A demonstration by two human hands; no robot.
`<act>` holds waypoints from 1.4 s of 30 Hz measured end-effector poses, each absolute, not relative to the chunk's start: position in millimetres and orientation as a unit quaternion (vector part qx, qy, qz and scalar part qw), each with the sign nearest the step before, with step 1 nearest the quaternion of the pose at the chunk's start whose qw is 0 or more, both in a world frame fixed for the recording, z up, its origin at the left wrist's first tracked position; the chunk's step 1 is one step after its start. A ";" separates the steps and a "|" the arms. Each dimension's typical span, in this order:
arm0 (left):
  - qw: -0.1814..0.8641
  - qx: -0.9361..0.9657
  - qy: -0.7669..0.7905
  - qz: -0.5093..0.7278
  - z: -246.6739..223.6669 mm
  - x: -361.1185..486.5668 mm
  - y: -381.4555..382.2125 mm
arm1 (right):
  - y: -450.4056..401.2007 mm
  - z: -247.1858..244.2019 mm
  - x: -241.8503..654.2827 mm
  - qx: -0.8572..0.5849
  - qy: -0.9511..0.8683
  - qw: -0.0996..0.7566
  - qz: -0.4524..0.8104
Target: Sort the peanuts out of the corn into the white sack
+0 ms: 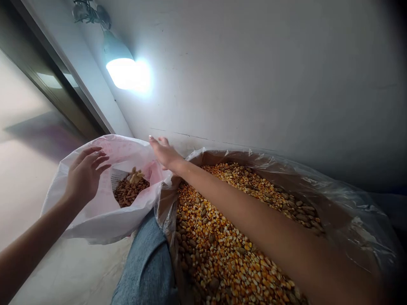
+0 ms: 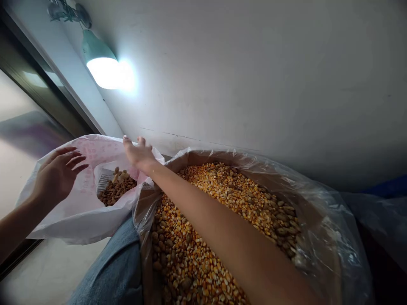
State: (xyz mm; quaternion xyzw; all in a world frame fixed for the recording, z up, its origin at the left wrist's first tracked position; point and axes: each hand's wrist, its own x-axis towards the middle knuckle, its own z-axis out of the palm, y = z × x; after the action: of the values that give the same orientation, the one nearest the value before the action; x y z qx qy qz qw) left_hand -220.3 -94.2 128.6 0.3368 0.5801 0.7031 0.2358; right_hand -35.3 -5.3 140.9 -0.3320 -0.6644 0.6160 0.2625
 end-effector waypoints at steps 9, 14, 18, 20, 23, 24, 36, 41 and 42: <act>0.298 0.692 0.562 0.340 95.7 -148.6 -108.0 | -37.0 62.3 194.5 -0.486 -0.786 0.163 0.345; 0.145 0.869 0.473 0.017 66.8 -94.8 -81.3 | -66.3 39.9 256.8 -0.540 -0.771 0.110 0.319; 0.091 0.878 0.459 -0.105 36.8 -73.6 -63.1 | -79.9 34.8 255.0 -0.474 -0.821 0.057 0.312; 0.103 0.869 0.473 -0.102 27.6 -72.2 -60.6 | -82.2 31.8 250.7 -0.440 -0.849 0.033 0.291; 0.171 0.843 0.506 -0.061 23.9 -75.6 -61.9 | -82.5 25.3 246.3 -0.425 -0.864 0.023 0.267; 0.206 0.829 0.519 -0.038 24.7 -77.0 -62.7 | -82.2 23.5 245.4 -0.430 -0.863 0.031 0.265; 0.597 0.555 0.542 0.206 40.0 -65.4 -62.6 | -81.3 39.4 243.0 -0.411 -0.506 0.259 0.713; 0.289 0.770 0.565 0.070 21.0 -53.4 -58.8 | -89.2 28.9 232.2 -0.456 -0.780 0.067 0.422; 0.269 0.787 0.553 0.052 18.1 -51.8 -58.7 | -90.3 27.3 230.5 -0.443 -0.815 0.044 0.371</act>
State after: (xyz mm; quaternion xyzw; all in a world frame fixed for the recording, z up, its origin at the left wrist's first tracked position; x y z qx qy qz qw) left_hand -51.8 -58.7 18.1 0.7865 0.5535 0.0522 0.2689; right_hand 230.5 -90.3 27.3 -0.4429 -0.8153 0.3705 0.0437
